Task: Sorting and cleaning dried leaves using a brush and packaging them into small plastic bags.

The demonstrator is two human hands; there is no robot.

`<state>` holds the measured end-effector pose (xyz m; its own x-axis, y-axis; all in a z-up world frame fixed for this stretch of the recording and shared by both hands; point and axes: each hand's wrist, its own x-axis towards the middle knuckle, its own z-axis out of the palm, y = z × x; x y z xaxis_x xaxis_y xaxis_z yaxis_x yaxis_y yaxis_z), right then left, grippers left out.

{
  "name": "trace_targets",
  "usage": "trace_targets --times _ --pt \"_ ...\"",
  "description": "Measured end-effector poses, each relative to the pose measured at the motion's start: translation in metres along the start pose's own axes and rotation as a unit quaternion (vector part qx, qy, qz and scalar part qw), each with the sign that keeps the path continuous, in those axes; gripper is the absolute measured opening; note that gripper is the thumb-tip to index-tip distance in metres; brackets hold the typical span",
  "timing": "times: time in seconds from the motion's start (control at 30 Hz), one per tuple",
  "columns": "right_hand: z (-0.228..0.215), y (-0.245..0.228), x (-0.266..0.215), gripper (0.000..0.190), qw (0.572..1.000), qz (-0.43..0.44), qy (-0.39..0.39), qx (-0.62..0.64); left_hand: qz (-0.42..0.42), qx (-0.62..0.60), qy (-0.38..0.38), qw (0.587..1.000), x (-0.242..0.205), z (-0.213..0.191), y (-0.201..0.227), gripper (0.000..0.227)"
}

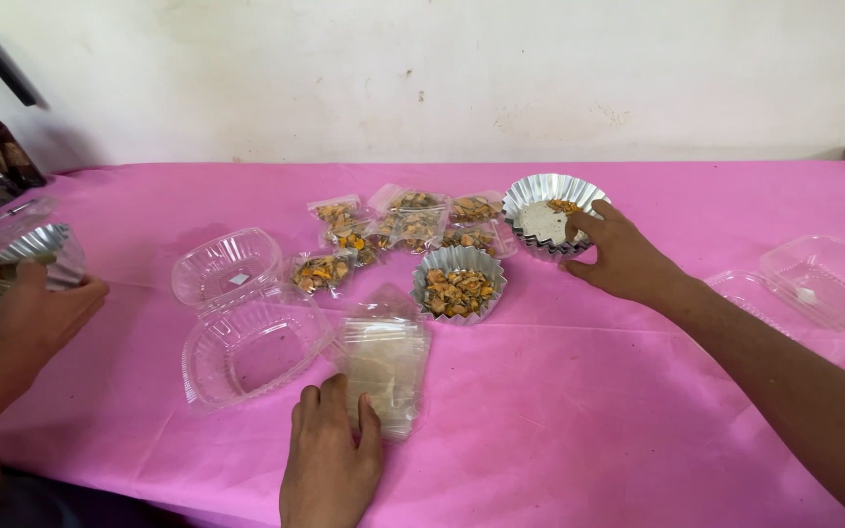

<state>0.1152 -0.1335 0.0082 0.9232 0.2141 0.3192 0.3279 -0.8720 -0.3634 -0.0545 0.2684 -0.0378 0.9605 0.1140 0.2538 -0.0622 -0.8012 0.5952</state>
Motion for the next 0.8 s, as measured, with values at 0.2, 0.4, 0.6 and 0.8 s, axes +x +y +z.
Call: trace_targets --times 0.2,0.4,0.6,0.8 --pt "0.007 0.001 0.003 0.019 0.997 -0.075 0.008 -0.028 -0.009 -0.005 0.000 1.000 -0.002 0.000 0.002 0.042" --pt "-0.003 0.000 -0.003 0.027 0.999 -0.035 0.013 -0.036 -0.017 -0.013 -0.001 1.000 -0.001 0.001 0.001 0.040" --pt "-0.031 -0.017 -0.006 0.031 0.997 -0.014 0.080 0.006 0.004 -0.032 -0.009 0.999 -0.003 -0.008 0.008 0.046" --pt "-0.056 -0.086 0.000 0.031 0.984 -0.125 0.121 0.037 0.072 -0.125 0.094 0.985 -0.010 -0.015 0.002 0.040"
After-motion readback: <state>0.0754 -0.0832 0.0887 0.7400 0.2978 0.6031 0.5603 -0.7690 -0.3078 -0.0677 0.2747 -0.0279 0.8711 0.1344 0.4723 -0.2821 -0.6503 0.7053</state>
